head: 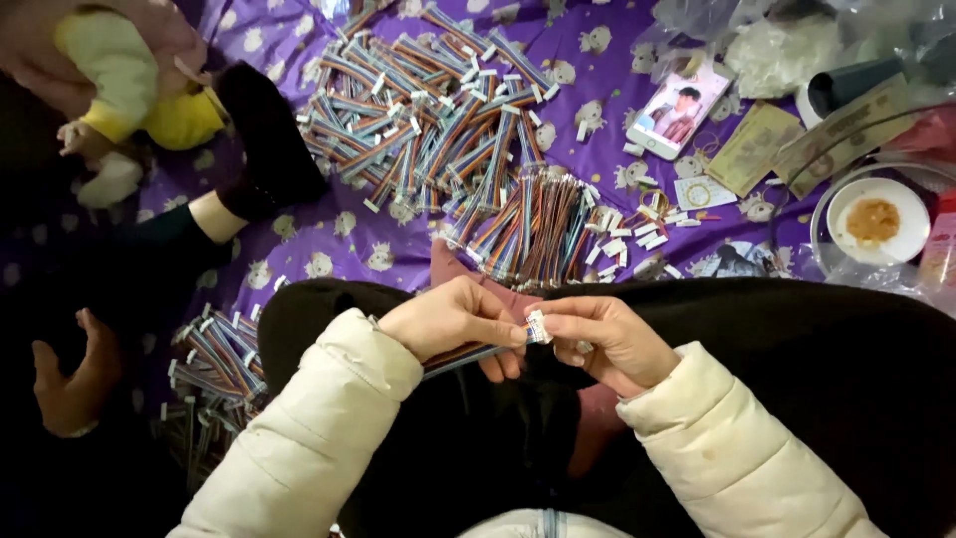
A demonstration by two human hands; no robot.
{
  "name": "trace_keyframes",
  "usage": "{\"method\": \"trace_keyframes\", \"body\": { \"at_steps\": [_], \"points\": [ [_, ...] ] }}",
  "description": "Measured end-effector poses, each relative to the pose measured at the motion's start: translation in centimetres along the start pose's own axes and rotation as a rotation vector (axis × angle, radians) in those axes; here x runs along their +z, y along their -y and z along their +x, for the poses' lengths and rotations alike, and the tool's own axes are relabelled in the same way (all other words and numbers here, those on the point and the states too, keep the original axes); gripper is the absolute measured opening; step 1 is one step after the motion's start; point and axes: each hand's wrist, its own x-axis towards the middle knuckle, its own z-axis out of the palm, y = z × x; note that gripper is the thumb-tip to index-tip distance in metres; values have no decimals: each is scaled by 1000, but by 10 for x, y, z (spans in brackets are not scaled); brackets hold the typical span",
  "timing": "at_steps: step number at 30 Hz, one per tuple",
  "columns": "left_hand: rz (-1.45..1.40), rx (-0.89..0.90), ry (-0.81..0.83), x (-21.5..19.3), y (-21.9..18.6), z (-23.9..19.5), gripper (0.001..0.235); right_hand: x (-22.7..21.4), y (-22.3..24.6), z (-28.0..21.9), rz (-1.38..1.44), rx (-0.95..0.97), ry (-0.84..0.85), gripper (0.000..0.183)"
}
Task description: Assembling electronic ribbon cables by manually attaching small white connectors to the ends of the wires.
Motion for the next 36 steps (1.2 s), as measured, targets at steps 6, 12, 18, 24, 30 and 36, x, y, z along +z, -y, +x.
{"method": "trace_keyframes", "body": {
  "at_steps": [6,12,18,24,30,36],
  "points": [
    [93,-43,-29,2,-6,-2,19,-2,-2,2,-1,13,-11,25],
    [87,-51,-35,3,-11,-5,18,1,-1,0,22,15,-10,24],
    [120,-60,-60,3,-11,-4,19,0,-6,0,57,17,-19,23],
    [141,-92,-25,0,-11,-3,18,-6,-10,2,-189,-121,-34,27],
    [234,-100,-76,4,-14,-4,21,-9,-16,3,-171,-67,-64,26],
    [370,-109,-55,7,-21,-4,17,-16,-14,4,-234,-49,-56,23]
  ]
}}
